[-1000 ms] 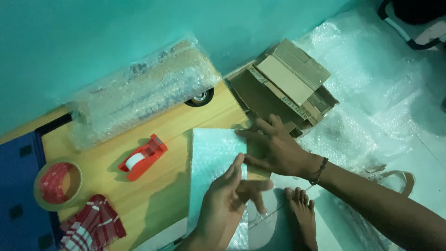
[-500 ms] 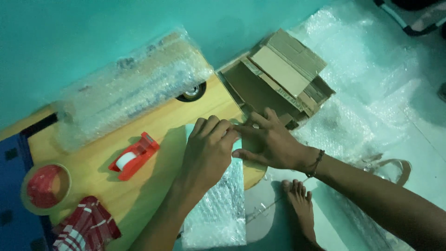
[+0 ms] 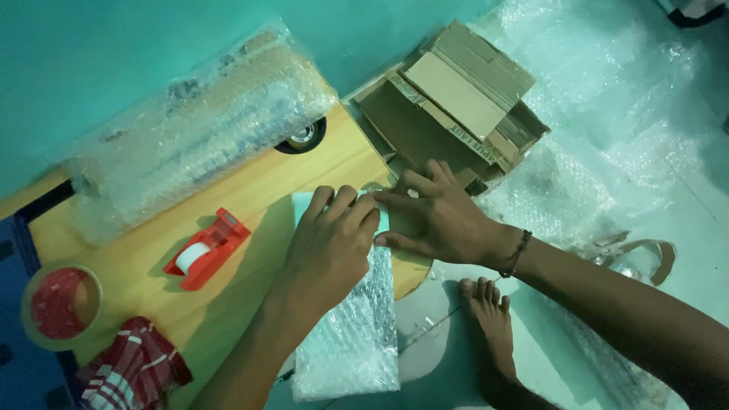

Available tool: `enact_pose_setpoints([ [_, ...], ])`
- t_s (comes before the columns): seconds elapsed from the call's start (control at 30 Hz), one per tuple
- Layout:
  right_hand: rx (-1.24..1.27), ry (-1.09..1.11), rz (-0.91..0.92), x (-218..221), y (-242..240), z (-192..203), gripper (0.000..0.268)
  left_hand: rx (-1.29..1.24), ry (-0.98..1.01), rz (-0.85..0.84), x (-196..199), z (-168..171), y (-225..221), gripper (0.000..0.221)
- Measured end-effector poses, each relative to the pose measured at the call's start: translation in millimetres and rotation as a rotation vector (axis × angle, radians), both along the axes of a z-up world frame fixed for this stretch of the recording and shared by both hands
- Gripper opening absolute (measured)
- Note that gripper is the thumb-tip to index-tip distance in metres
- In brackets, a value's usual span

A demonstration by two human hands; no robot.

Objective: Wrapping a long item in bubble wrap, securing it with tape, and placing it into a cardboard box for shipping.

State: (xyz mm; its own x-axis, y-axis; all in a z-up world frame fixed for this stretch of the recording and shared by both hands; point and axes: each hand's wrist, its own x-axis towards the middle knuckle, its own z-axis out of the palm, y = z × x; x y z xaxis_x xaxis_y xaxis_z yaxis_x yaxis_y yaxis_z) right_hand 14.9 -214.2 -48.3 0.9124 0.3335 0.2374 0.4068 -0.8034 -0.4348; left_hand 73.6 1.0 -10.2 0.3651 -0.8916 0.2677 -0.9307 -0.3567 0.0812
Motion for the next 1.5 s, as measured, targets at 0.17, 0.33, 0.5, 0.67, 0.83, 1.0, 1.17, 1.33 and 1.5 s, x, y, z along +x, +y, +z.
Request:
enact_pose_setpoints([
  [0.17,0.010,-0.024,0.003,-2,1,-1,0.055,0.100,0.106,0.044,-17,5,16,0.037],
  [0.33,-0.032,-0.010,-0.003,-3,3,-3,0.060,0.300,0.218,0.082,-22,-5,25,0.057],
  [0.5,0.033,0.085,-0.058,-3,4,-1,0.073,0.102,0.017,0.050,-25,-11,24,0.057],
  [0.67,0.033,0.104,-0.031,0,0,5,0.075,0.045,0.165,0.057,-23,-1,31,0.052],
  [0.83,0.011,-0.055,0.032,1,3,8,0.052,-0.186,0.391,0.096,-19,29,57,0.046],
  [1.0,-0.277,-0.356,0.155,-1,4,15,0.048,-0.342,0.570,0.232,-40,55,83,0.035],
  [1.17,-0.364,-0.326,0.154,-8,2,8,0.050,-0.317,0.579,0.286,-62,55,110,0.033],
  [1.33,-0.361,-0.361,0.234,3,-5,19,0.046,-0.418,0.614,0.289,-84,50,124,0.016],
  [1.5,-0.406,-0.352,0.273,10,-13,20,0.040,-0.490,1.021,0.494,-109,31,138,0.040],
])
